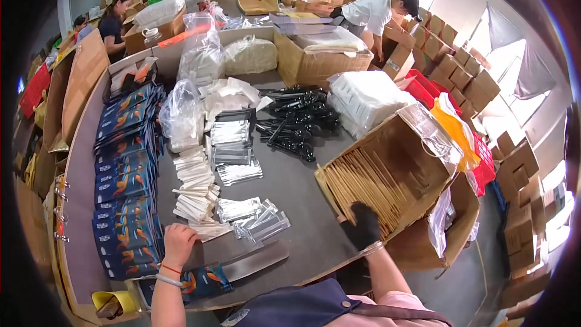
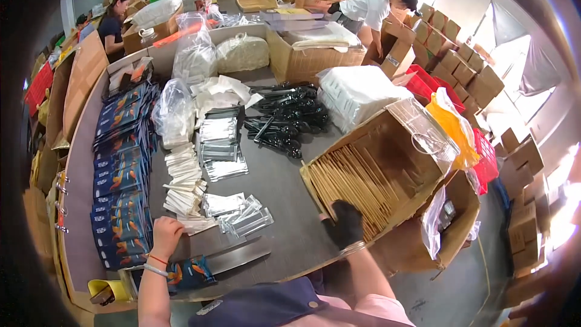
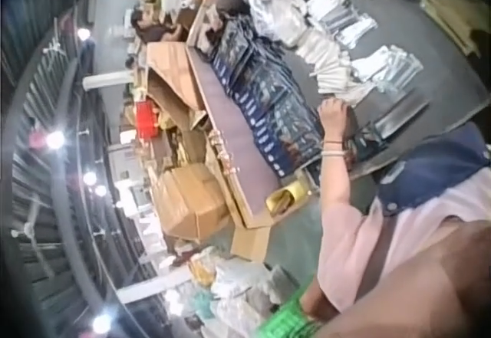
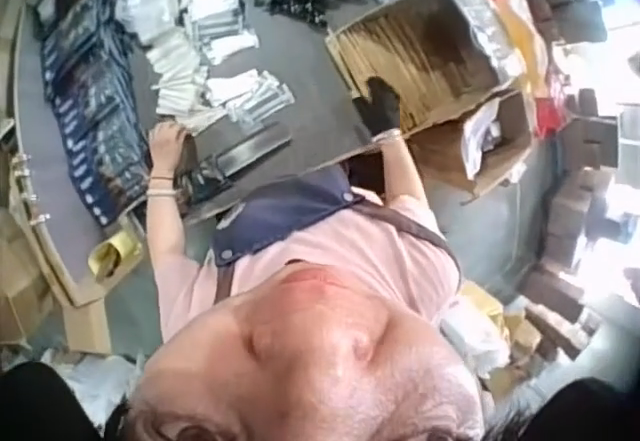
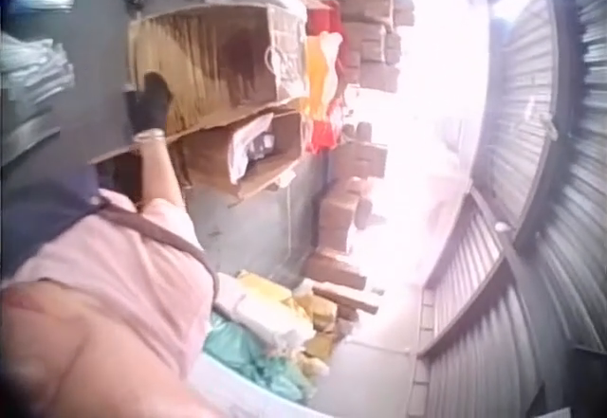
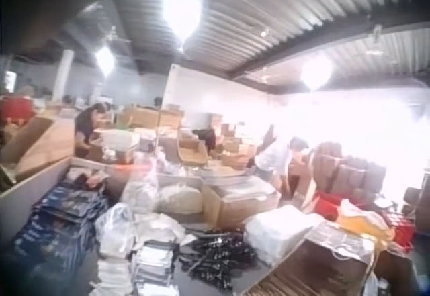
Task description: Packaging small seasoning packets and wooden sticks into plastic bags at a production workstation.
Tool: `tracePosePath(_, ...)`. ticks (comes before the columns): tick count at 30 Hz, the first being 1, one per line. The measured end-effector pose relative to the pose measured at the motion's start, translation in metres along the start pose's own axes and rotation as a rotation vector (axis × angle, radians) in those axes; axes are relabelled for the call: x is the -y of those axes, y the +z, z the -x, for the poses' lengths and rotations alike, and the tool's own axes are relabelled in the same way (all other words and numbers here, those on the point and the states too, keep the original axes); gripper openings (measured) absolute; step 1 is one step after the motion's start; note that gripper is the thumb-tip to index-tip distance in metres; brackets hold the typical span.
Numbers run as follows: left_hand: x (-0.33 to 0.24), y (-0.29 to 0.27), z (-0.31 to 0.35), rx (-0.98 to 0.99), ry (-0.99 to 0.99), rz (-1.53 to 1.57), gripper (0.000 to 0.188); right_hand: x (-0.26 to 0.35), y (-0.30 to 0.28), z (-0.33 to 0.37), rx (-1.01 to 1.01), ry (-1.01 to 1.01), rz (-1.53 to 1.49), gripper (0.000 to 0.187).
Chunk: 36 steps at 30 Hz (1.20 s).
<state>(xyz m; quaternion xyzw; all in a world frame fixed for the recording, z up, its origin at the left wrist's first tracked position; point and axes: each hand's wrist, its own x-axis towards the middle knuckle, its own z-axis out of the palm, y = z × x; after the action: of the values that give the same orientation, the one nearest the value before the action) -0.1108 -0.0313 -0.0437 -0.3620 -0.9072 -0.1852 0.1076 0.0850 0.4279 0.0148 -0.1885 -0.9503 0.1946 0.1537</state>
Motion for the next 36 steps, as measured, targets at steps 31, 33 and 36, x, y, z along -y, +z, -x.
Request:
tracePosePath(31, -0.091, 0.055, -0.123, 0.179, -0.197, 0.334, 0.021, -0.081, -0.022, 0.007, -0.354, 0.438, 0.096, 0.032)
tracePosePath(33, -0.108, 0.037, -0.115, 0.052, -0.189, 0.510, 0.020, -0.061, -0.025, 0.005, -0.379, 0.329, 0.126, 0.026)
tracePosePath(36, -0.137, -0.002, -0.099, 0.160, -0.233, 0.612, 0.020, -0.055, -0.012, -0.001, -0.330, 0.071, -0.019, 0.018)
